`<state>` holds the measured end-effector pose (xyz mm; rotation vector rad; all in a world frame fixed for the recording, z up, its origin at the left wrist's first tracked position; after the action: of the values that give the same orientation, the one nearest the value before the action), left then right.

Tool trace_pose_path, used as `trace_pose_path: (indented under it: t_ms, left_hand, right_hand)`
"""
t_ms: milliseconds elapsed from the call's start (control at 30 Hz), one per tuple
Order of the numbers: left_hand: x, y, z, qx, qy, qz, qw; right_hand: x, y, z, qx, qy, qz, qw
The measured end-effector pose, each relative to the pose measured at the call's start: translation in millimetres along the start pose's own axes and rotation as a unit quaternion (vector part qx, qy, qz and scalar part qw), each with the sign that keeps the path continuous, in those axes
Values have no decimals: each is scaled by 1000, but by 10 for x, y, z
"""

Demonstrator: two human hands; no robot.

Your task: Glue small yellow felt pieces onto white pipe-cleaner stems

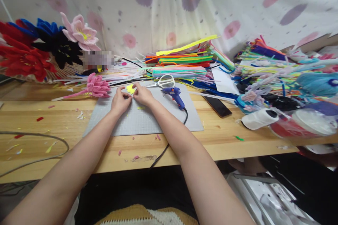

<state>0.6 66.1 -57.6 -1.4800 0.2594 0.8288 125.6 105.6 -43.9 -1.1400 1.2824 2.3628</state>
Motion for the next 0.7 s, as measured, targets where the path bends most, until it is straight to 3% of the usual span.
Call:
trace_pose_path:
  t_ms: [133,300,433,633,700]
  left_hand:
    - [-12,-10,-8,2,-2,1,1000]
    - [-18,-28,-31,7,-1,1,1000]
    - [-35,-48,-45,18,-5,-10,1000]
    - [-223,-137,-149,35,-132,-61,989]
    - [-237,-174,-200,38,-125,-92,987]
  right_hand:
    - [-91,5,-5,12,-28,21,999]
    - [-306,-15,-87,67,-102,167,979]
    - [-347,2,-215,139,-130,319,928]
    - [-168,68,-349,239,-135,483,831]
    - [-118,110,-361,255,-138,523,802]
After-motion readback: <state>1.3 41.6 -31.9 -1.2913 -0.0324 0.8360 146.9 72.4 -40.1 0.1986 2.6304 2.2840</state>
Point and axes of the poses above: each hand's wrist, its own z-axis towards the middle knuckle, its own x-axis out of the palm, y = z × x, the point moved 3 cm from there along z, towards the middle knuckle, and after that the axes turned 10 degrees about -x, right-handed, at the moved point
